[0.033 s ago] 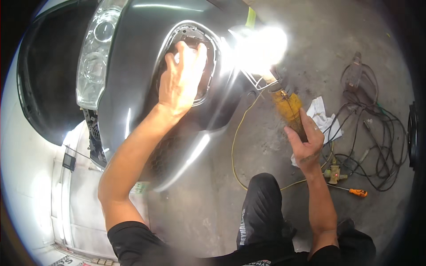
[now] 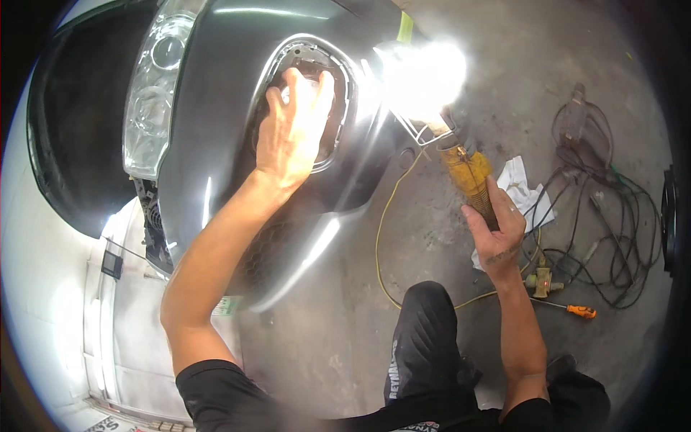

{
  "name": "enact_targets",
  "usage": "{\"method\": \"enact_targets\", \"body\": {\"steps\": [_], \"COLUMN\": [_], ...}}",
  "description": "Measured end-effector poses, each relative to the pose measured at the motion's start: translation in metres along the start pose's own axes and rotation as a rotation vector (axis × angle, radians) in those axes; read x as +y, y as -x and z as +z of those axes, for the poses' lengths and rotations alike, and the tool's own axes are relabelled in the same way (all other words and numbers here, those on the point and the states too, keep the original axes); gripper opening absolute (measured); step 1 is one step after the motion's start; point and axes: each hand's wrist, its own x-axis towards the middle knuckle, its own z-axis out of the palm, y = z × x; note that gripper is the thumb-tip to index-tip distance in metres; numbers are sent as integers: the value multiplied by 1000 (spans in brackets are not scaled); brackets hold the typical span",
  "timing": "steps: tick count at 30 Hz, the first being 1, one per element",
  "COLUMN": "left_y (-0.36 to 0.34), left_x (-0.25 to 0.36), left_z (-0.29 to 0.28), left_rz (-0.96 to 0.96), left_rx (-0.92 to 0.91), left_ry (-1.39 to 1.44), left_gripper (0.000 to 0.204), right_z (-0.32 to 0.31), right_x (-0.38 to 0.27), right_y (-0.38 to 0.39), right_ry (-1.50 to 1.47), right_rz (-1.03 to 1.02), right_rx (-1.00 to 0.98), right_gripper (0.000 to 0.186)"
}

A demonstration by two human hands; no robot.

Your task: The person works on a fog light on the front bumper of a car, using a screwdriver to tighten screws around the light housing while holding a work lamp for visibility.

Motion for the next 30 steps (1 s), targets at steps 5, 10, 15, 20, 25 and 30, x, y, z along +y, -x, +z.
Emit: {"method": "enact_targets", "body": {"steps": [5,10,15,20,25,30], "left_y": [3,5,14,50,91,100], "left_x": [-1,-2,4,28,49,86], "left_z": [-3,-14,-19,-24,-18,-30], "left_rz": [5,-61,-129,-153,-164,-652], "left_rx": [-5,-32,-66,176,370,425], "left_ry": [13,173,221,424,826,1661], "left_gripper": [78,85,80,60,51,57], "right_z": [0,7,-22,-35,-48,-15], "right_x": [5,20,112,197,246,162], "right_y": [12,26,65,140,199,114], "right_ry": [81,249,528,464,636,768], "right_rz": [-82,88,406,651,484,228], "right_rx": [44,150,108,-50,-82,-63], "right_gripper": [51,50,44,43,45,51]}}
